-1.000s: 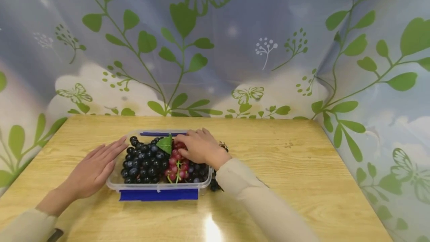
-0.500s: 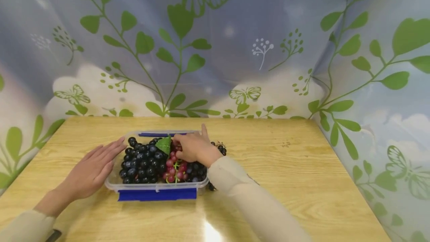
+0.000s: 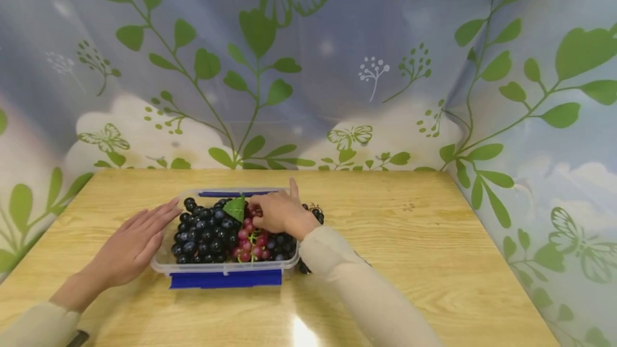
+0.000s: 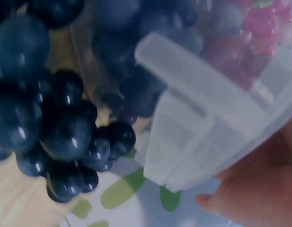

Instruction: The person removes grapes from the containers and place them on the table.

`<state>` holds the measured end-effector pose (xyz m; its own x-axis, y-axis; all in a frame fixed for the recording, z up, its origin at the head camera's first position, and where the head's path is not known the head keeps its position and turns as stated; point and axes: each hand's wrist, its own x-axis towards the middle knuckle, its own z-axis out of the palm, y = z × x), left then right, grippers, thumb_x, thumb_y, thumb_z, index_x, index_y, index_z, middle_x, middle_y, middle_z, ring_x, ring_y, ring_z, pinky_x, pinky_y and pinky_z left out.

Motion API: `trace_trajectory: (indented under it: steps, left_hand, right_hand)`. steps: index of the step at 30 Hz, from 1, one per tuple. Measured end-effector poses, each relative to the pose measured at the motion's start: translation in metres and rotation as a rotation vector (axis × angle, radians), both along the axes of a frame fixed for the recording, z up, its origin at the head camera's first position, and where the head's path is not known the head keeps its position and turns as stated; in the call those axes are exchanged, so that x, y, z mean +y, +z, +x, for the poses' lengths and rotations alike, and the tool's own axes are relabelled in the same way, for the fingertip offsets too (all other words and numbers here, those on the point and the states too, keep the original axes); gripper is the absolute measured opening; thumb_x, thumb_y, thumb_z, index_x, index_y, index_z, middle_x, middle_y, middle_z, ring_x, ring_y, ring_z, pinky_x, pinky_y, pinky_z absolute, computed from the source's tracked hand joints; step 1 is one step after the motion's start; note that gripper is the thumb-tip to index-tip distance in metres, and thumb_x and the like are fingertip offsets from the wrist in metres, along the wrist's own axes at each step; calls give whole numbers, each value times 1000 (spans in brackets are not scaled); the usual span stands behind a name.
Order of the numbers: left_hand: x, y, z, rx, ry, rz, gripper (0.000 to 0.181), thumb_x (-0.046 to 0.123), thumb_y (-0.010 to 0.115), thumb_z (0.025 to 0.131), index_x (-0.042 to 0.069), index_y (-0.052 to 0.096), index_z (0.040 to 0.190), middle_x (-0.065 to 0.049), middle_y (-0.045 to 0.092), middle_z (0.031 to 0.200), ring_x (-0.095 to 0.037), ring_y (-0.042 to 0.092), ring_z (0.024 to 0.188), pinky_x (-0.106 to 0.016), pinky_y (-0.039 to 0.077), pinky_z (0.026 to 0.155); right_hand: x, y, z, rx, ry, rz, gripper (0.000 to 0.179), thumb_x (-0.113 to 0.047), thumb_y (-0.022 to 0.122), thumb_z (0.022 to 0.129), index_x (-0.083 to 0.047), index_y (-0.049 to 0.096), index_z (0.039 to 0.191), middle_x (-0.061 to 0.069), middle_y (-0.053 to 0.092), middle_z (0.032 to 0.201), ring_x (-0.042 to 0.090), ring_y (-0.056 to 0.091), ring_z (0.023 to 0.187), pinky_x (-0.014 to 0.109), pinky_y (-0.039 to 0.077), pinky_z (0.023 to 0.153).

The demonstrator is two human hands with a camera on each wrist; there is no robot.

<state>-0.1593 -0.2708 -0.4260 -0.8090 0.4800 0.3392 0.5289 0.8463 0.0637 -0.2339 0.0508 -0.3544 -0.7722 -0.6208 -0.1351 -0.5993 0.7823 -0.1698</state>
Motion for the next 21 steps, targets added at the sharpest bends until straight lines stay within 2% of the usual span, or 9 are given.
trace_trajectory:
  steps: [2,8,14,21]
  left_hand:
    - [0,0,0,1,-2,2,52,15,45,99,13,34,150,-3,22,157,-30,30,137,-49,22,108]
    - [1,-1,0,6,0,5,53,15,45,99,13,33,150,-3,21,157,-30,30,137,-50,23,108]
    - [2,0,0,-1,-2,5,53,15,45,99,13,34,150,-3,21,157,-30,30,137,-50,23,108]
    - [1,0,0,-11,4,8,53,15,44,99,14,32,151,-3,20,157,-28,28,138,-49,21,109]
  right_hand:
    - [2,-2,2,30,11,-24,33,-35,60,94,-31,59,127,-15,62,81,12,60,83,61,-1,110]
    - [14,-4,6,110,58,-124,28,-33,56,97,-29,60,124,-12,67,104,18,60,97,59,-6,110]
    - [29,5,12,145,75,-209,28,-35,54,98,-28,59,124,-10,62,122,21,57,106,57,-8,110]
    - [42,20,19,165,69,-287,25,-34,55,98,-28,59,122,-11,62,118,17,56,102,55,-10,110]
